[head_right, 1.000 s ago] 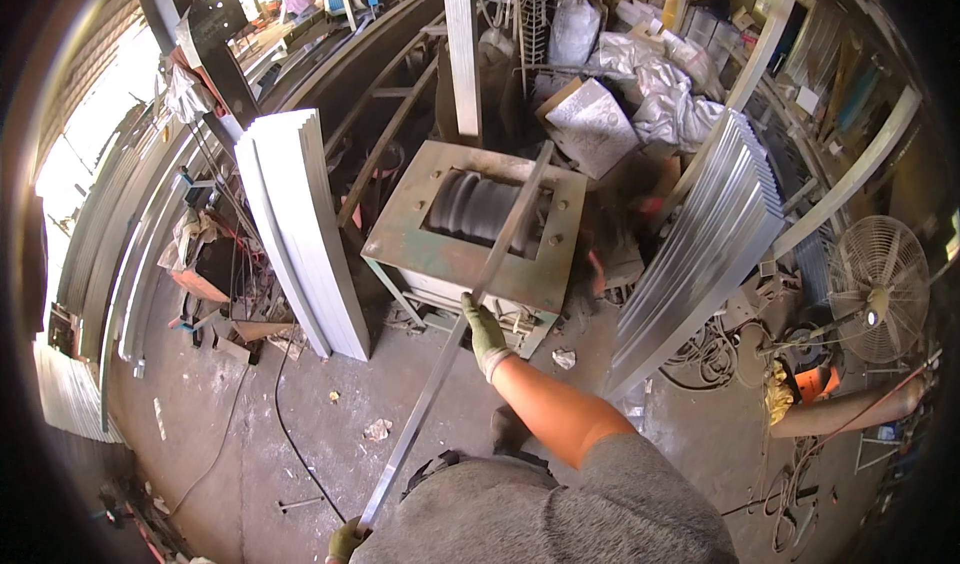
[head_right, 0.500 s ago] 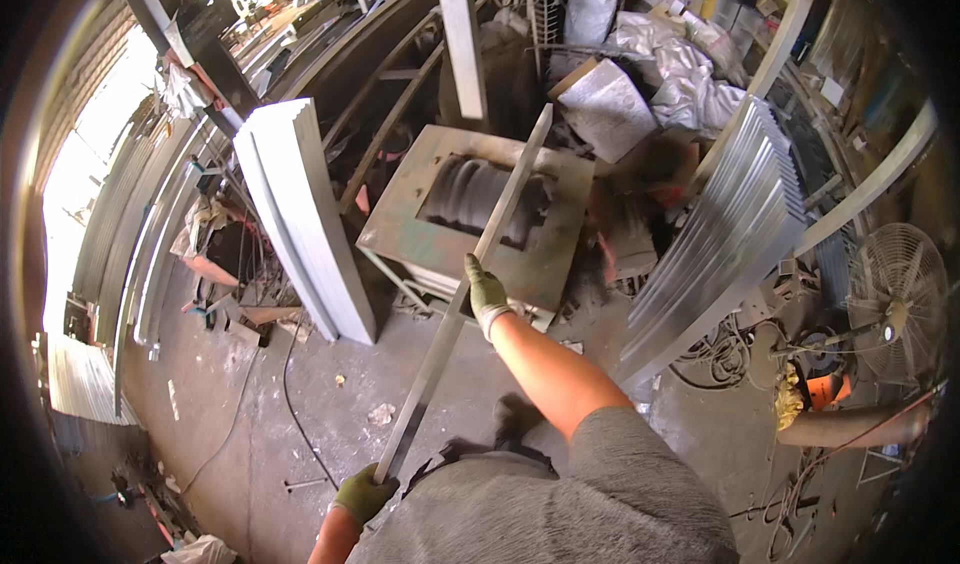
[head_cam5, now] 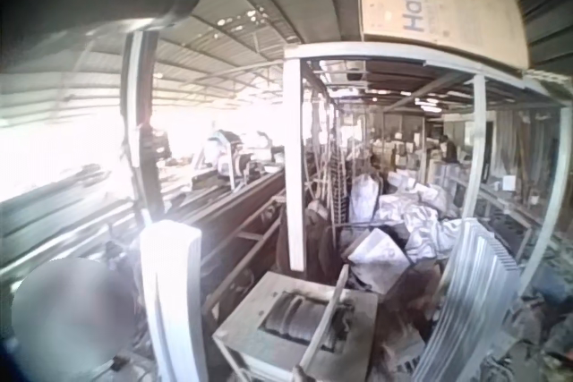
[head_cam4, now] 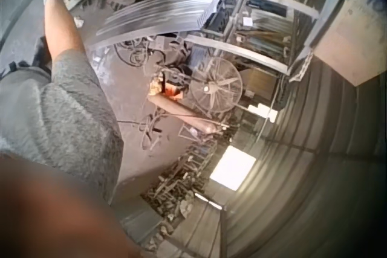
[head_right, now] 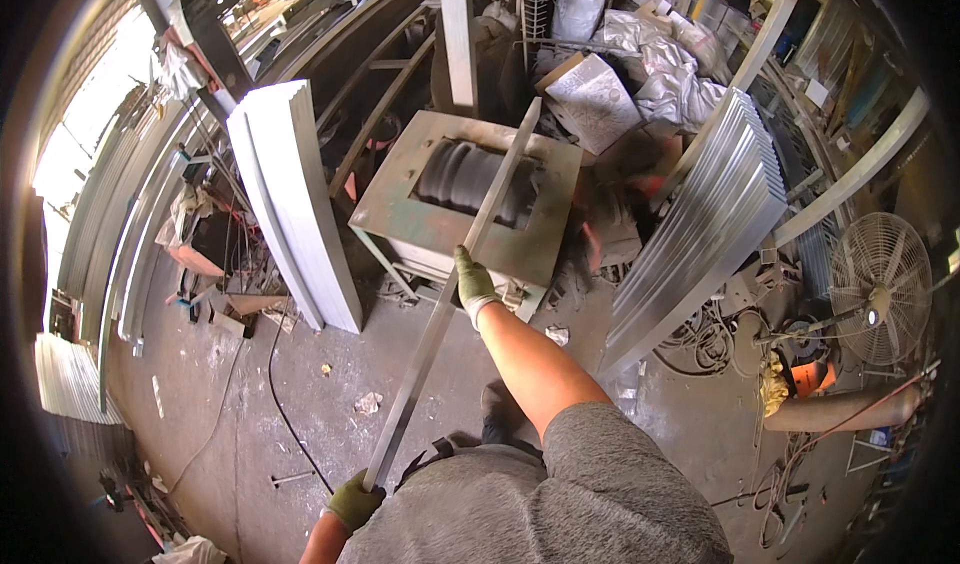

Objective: The person repeatedly feeds long metal sheets through a roller machine, then stacks the processed sheets on the floor. The person handles each sheet individually, guiding it through the rollers and placing it in a growing pile.

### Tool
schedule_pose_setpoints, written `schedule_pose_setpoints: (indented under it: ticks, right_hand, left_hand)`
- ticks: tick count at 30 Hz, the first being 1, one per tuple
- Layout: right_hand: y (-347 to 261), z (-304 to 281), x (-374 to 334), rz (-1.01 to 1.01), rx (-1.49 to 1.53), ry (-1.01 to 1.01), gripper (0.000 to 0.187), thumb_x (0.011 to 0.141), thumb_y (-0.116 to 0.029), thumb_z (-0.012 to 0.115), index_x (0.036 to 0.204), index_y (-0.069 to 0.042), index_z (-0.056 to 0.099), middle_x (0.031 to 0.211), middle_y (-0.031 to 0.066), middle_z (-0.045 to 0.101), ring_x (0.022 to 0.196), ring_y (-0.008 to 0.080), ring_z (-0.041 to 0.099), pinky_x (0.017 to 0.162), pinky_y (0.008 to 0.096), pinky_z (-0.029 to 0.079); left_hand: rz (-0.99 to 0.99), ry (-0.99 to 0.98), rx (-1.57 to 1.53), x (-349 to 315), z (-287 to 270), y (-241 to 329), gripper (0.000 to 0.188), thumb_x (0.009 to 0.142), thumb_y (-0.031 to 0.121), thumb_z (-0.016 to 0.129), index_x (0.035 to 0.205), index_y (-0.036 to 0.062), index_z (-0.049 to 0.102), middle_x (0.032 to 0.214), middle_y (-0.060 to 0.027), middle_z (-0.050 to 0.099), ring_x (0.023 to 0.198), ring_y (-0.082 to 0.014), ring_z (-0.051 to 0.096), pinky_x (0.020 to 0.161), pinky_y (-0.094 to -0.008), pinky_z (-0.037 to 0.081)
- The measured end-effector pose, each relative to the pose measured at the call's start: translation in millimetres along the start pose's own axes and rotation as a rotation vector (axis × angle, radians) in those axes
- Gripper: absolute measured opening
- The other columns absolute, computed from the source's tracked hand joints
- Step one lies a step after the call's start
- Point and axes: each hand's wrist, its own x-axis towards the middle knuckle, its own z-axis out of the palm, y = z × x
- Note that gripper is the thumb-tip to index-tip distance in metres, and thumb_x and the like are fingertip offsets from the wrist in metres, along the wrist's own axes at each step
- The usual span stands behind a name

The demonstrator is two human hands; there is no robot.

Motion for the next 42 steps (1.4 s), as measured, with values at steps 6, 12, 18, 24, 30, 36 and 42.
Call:
schedule_pose_setpoints:
  ticks: [6, 12, 18, 24, 30, 36, 42]
  right_hand:
    - [10.5, 11.7, -37.9, -0.037, -0.102, 0.009, 0.107, 0.099, -0.089, 0.044, 0.131, 0.009, 0.071, 0.127, 0.0280, 0.075, 0.123, 0.0367, 0.069, 0.108, 0.0424, 0.050]
    - [44.4, 37.8, -65.7, -0.061, -0.023, -0.027, 0.100, 0.102, -0.084, 0.044, 0.142, 0.005, 0.067, 0.139, 0.0251, 0.071, 0.134, 0.0365, 0.064, 0.115, 0.0417, 0.046]
    - [80.8, 50.0, -99.0, -0.035, -0.165, -0.118, 0.097, 0.107, -0.079, 0.042, 0.152, 0.005, 0.060, 0.154, 0.0237, 0.064, 0.149, 0.0295, 0.055, 0.123, 0.0385, 0.040]
    - [130.8, 86.9, -140.9, -0.258, 0.010, -0.067, 0.081, 0.102, -0.077, 0.058, 0.122, 0.000, 0.072, 0.107, 0.0194, 0.078, 0.107, 0.0338, 0.074, 0.095, 0.0428, 0.056]
    - [131.4, 84.1, -149.7, 0.049, -0.054, -0.197, 0.075, 0.107, -0.069, 0.056, 0.132, 0.001, 0.067, 0.111, 0.0145, 0.077, 0.111, 0.0299, 0.071, 0.099, 0.0398, 0.055]
    - [63.3, 31.5, -62.9, -0.203, -0.103, -0.155, 0.102, 0.103, -0.085, 0.042, 0.146, 0.004, 0.065, 0.146, 0.0292, 0.067, 0.144, 0.0387, 0.059, 0.117, 0.0440, 0.046]
    - [-12.2, -23.2, 11.3, -0.009, -0.261, 0.042, 0.106, 0.098, -0.092, 0.040, 0.128, 0.004, 0.073, 0.116, 0.0263, 0.080, 0.099, 0.0430, 0.077, 0.094, 0.0495, 0.059]
  left_hand:
    - [-0.001, 0.024, 0.048, -13.2, 4.3, -39.0, 0.044, 0.097, 0.036, 0.069, 0.136, 0.0168, 0.071, 0.109, -0.0231, 0.079, 0.107, -0.0466, 0.075, 0.092, -0.0520, 0.060]
    - [0.026, 0.030, 0.142, -28.8, 6.7, -86.0, 0.041, 0.098, 0.039, 0.068, 0.132, 0.0171, 0.073, 0.110, -0.0234, 0.079, 0.108, -0.0462, 0.075, 0.093, -0.0531, 0.060]
    - [0.031, -0.001, 0.133, -27.3, 27.9, -176.5, 0.041, 0.097, 0.043, 0.070, 0.129, 0.0187, 0.074, 0.108, -0.0211, 0.080, 0.106, -0.0441, 0.076, 0.089, -0.0526, 0.060]
    - [0.082, -0.046, 0.091, 17.2, 72.3, -337.3, 0.051, 0.097, 0.049, 0.076, 0.137, 0.0184, 0.070, 0.121, -0.0204, 0.075, 0.115, -0.0398, 0.073, 0.093, -0.0488, 0.057]
    - [-0.004, -0.062, -0.055, 18.1, 94.1, -349.2, 0.059, 0.105, 0.041, 0.069, 0.154, 0.0095, 0.055, 0.147, -0.0290, 0.060, 0.137, -0.0485, 0.057, 0.110, -0.0506, 0.050]
    - [0.031, 0.129, 0.200, 24.4, 49.7, -154.6, 0.039, 0.098, 0.049, 0.071, 0.121, 0.0174, 0.074, 0.105, -0.0241, 0.079, 0.104, -0.0488, 0.074, 0.088, -0.0581, 0.059]
    - [0.016, 0.087, 0.238, 70.6, 13.7, 26.1, 0.037, 0.103, 0.046, 0.063, 0.118, 0.0138, 0.073, 0.107, -0.0258, 0.078, 0.105, -0.0513, 0.072, 0.089, -0.0609, 0.058]
